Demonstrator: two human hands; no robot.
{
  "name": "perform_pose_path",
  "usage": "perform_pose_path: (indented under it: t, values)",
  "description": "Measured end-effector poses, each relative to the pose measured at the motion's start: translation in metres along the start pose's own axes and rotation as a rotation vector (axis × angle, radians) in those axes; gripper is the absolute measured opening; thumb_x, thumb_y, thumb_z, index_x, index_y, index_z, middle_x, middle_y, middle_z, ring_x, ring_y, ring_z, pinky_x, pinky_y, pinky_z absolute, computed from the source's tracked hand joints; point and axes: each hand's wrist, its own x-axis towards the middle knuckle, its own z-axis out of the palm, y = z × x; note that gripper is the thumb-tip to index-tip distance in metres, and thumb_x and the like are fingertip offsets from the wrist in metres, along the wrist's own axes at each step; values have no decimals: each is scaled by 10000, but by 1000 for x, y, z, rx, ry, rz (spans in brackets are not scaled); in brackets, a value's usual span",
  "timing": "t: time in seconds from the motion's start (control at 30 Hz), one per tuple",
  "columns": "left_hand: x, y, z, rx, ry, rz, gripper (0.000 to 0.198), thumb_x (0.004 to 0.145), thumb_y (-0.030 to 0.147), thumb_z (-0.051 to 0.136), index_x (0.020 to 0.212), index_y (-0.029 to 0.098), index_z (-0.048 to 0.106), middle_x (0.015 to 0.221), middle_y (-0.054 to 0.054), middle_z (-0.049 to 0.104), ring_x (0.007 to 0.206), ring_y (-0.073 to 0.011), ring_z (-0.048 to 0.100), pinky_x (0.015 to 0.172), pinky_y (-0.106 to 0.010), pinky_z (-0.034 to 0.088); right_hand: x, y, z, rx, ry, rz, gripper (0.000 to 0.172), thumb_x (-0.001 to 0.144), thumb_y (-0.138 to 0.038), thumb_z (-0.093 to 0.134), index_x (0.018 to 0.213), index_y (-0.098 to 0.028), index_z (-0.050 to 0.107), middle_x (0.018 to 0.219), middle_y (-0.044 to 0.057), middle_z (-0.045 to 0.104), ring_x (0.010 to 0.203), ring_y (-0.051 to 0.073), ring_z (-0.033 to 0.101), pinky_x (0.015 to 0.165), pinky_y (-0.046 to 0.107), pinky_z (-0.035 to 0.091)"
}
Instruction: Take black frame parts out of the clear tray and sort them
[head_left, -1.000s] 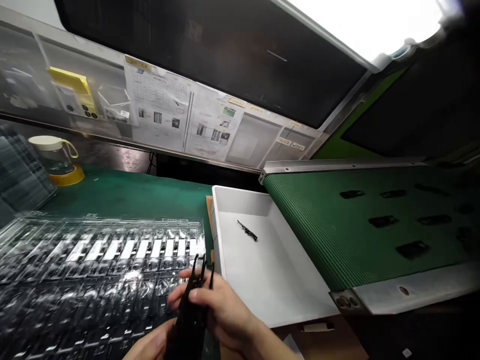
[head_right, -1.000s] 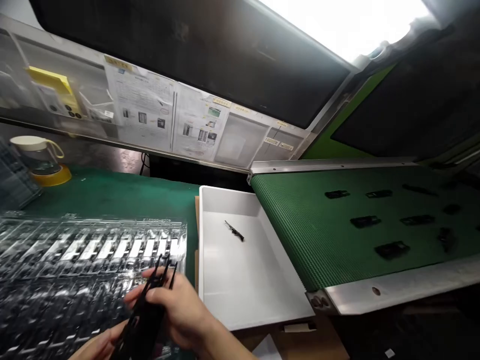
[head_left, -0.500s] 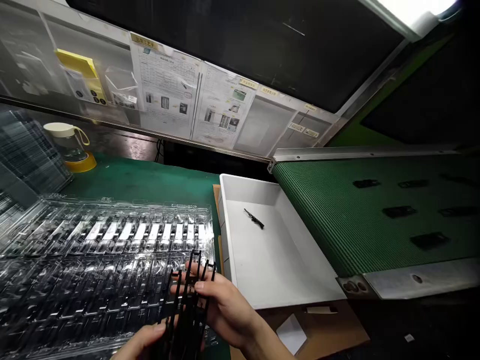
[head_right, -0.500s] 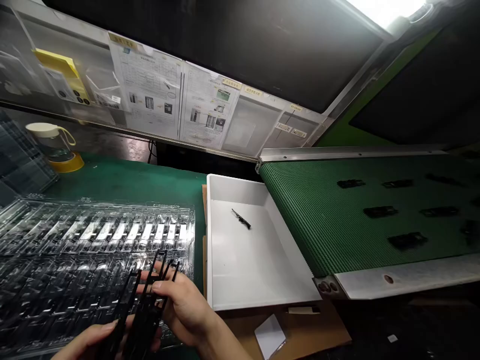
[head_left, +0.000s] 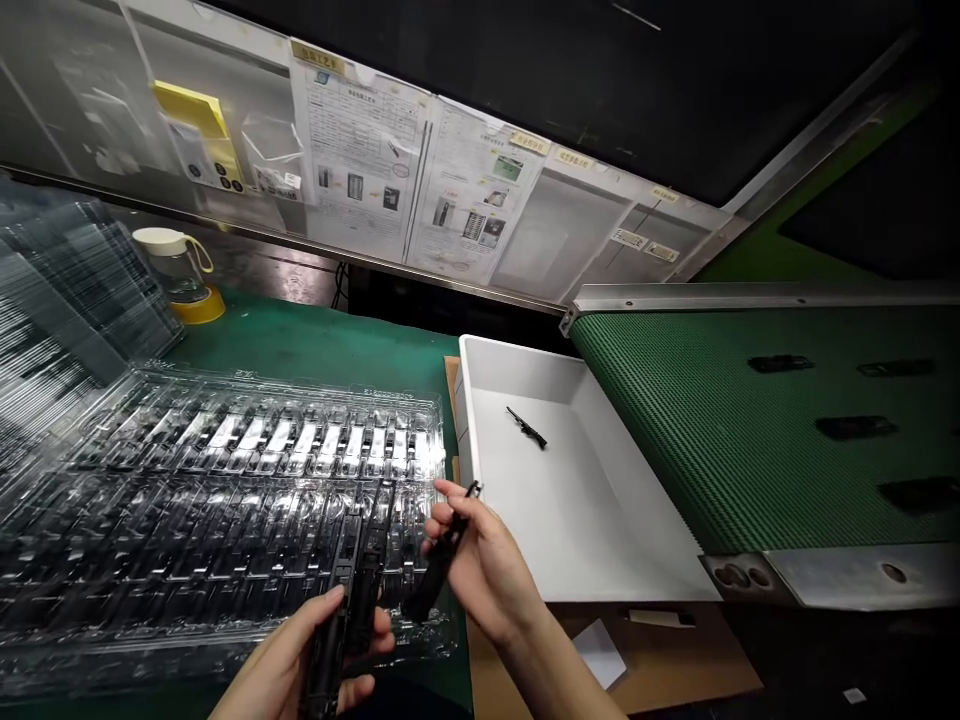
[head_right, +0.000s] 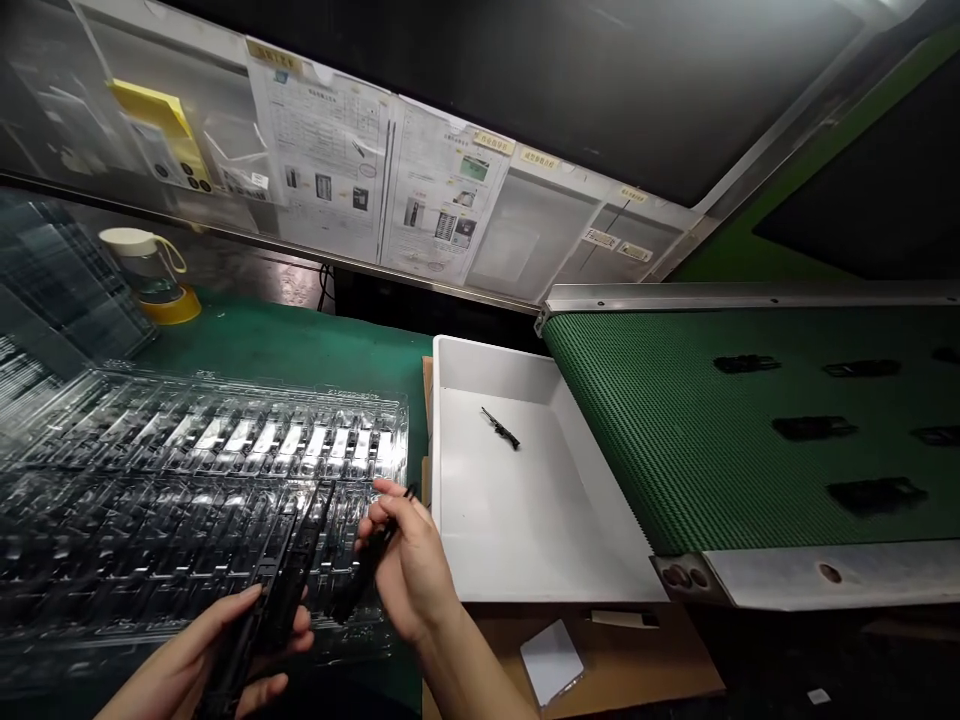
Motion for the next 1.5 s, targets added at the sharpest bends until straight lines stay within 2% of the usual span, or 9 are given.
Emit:
perform_pose_path:
  t: [0.1,0.27,0.4,0.57,0.7,0.87,1.07,1.23,1.5]
  values:
    - [4,-3,-6,5,-59,-24,198,683,227,460,787,92,559,742,-127,631,723,-233,567,568,-289,447,3,3,-1,-102,-86,147,286,657,-128,506,941,-131,482,632,-13,464,611,108,454,599,293,388]
    - [9,-7,-14,64,-130,-81,329,702,339,470,843,60,574,768,-129,621,709,-220,546,543,-274,434,6,16,1,-421,-79,34,226,606,-216,613,806,-117,572,660,3,512,594,85,443,587,236,365]
    - [6,-4,-14,72,-138,-67,264,708,277,466,822,74,590,815,-132,621,788,-252,540,592,-303,455,6,22,1,-449,-43,11,148,627,-260,595,638,-124,538,565,-25,483,516,60,419,513,195,333]
    - [-1,2,-11,-39,19,-57,172,712,221,488,788,125,608,769,-45,640,819,-197,549,678,-237,460,1,25,6,-475,-64,64,153,652,-246,549,579,-128,484,487,-24,471,434,68,411,430,196,319]
    - [-4,1,-11,-35,-33,-72,218,684,249,538,862,135,591,823,-50,633,775,-230,563,634,-288,479,-7,27,14,-426,-95,101,145,639,-224,560,580,-114,485,533,-17,487,463,63,443,449,185,333]
    - [-7,-3,-13,-88,-28,-57,275,639,287,603,891,179,576,818,12,634,814,-158,548,765,-186,411,-14,28,19,-375,-98,82,139,638,-236,576,646,-112,514,594,-17,491,520,61,450,511,190,354]
    - [-6,-5,-12,195,-164,59,445,533,336,679,926,181,538,844,-33,621,587,-172,550,514,-253,445,-15,32,19,-342,-73,67,158,636,-260,581,671,-119,519,599,-21,468,528,67,437,523,200,350]
    - [0,-8,-13,271,-160,142,506,502,300,697,937,152,485,881,-67,606,820,-233,528,716,-301,413,-17,37,19,-380,-63,21,145,650,-280,569,681,-145,529,626,-20,492,567,80,448,570,216,359]
    - [3,-10,-20,377,-87,147,510,479,309,702,907,156,472,858,-95,592,839,-274,505,743,-379,365,-17,34,11,-527,-149,-99,221,708,-342,510,795,-152,580,751,16,546,746,129,478,728,257,347]
